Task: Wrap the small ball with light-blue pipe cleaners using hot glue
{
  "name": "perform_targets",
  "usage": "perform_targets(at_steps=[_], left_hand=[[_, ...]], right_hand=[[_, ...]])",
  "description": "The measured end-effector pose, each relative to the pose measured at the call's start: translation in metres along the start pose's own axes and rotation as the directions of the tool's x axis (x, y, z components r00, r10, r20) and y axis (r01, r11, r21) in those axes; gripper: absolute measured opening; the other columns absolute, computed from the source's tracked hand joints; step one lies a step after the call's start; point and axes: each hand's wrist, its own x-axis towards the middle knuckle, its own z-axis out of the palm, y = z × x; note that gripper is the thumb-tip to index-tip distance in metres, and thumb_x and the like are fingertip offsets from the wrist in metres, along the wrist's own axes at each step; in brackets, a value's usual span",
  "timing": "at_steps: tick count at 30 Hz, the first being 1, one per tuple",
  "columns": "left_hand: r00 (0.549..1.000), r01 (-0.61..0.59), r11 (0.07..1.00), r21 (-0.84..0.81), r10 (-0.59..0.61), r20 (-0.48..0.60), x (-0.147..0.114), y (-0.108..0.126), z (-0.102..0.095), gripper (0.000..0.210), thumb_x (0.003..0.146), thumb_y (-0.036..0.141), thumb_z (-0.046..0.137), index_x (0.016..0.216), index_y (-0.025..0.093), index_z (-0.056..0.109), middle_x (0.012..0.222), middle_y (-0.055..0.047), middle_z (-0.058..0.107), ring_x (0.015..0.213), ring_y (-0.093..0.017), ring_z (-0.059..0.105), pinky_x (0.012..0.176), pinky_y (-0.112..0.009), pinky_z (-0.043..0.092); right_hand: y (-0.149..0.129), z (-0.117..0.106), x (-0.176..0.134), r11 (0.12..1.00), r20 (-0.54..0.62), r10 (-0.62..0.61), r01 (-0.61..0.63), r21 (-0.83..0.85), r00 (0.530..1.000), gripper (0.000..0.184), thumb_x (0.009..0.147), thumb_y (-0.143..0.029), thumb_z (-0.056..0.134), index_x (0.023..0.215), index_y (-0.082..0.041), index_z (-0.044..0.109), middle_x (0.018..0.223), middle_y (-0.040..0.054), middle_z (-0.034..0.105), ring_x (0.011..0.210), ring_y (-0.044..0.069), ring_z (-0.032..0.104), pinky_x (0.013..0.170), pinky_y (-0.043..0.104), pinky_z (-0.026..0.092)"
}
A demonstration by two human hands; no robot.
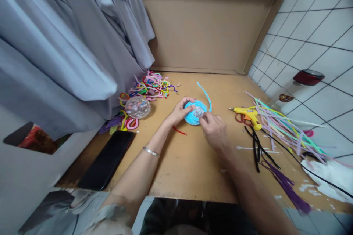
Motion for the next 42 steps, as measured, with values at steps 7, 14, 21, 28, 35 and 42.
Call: perform_targets(at_steps=[7, 14, 21, 28, 35, 42], left_hand=[[1.0, -0.007, 1.0, 0.005, 0.007, 0.01, 0.0, -0.001, -0.001, 0.031, 0.071, 0.035, 0.069, 0.094, 0.019, 0.056, 0.123, -0.009, 0.064, 0.11, -0.021, 0.06, 0.093, -0.033, 0.047], [0.989, -0.036, 0.998, 0.044, 0.042, -0.138, 0.001, -0.002, 0.007, 0.026, 0.071, 0.031, 0.066, 0.092, 0.018, 0.057, 0.098, -0.003, 0.065, 0.091, -0.016, 0.06, 0.084, -0.028, 0.048], [0.966, 0.013, 0.998, 0.062, 0.004, -0.259, 0.003, -0.001, 0.014, 0.023, 0.069, 0.027, 0.065, 0.09, 0.019, 0.058, 0.091, 0.0, 0.063, 0.082, -0.014, 0.058, 0.076, -0.026, 0.049], [0.965, 0.021, 0.999, 0.045, -0.009, -0.263, 0.003, -0.003, 0.015, 0.026, 0.068, 0.027, 0.066, 0.091, 0.019, 0.059, 0.088, 0.0, 0.063, 0.075, -0.013, 0.057, 0.072, -0.025, 0.049], [0.988, -0.022, 0.993, 0.119, 0.04, -0.148, -0.003, 0.002, 0.026, 0.028, 0.068, 0.029, 0.068, 0.092, 0.018, 0.062, 0.104, -0.005, 0.066, 0.094, -0.02, 0.062, 0.086, -0.033, 0.05], [0.976, -0.091, 0.978, 0.186, 0.125, -0.18, -0.009, 0.003, 0.04, 0.02, 0.071, 0.023, 0.069, 0.09, 0.018, 0.066, 0.118, -0.011, 0.065, 0.118, -0.027, 0.058, 0.105, -0.043, 0.043]], right_hand=[[0.009, 0.013, -0.005, 0.995, 0.01, 0.08, -0.08, 0.061, 0.997, 0.033, 0.089, -0.003, 0.039, 0.088, -0.018, 0.068, 0.096, 0.0097, 0.064, 0.076, 0.017, 0.051, 0.07, 0.03, 0.037], [0.011, 0.006, 0.0, 0.99, -0.005, 0.115, -0.114, 0.085, 0.993, 0.016, 0.078, -0.009, 0.05, 0.079, -0.018, 0.064, 0.09, 0.0097, 0.067, 0.088, 0.023, 0.054, 0.077, 0.034, 0.035], [-0.002, 0.002, 0.002, 0.86, 0.32, 0.167, -0.297, 0.415, 0.932, 0.023, 0.078, -0.009, 0.048, 0.092, -0.019, 0.063, 0.079, 0.0022, 0.07, 0.073, 0.017, 0.062, 0.07, 0.028, 0.04], [-0.014, -0.035, 0.011, 0.207, 0.475, -0.581, -0.444, 0.872, 0.661, 0.026, 0.089, -0.024, 0.046, 0.087, -0.019, 0.071, 0.094, 0.0039, 0.074, 0.092, 0.015, 0.068, 0.079, 0.025, 0.049], [0.016, -0.008, 0.005, 0.515, 0.43, 0.246, -0.493, 0.702, 0.869, 0.021, 0.071, -0.016, 0.043, 0.052, -0.02, 0.052, 0.051, -0.0036, 0.052, 0.049, 0.01, 0.044, 0.051, 0.021, 0.035], [0.005, 0.009, 0.005, 0.487, 0.171, 0.575, -0.502, 0.714, 0.8, 0.017, 0.073, -0.034, 0.063, 0.082, -0.02, 0.059, 0.069, -0.0004, 0.061, 0.06, 0.013, 0.055, 0.061, 0.027, 0.046]])
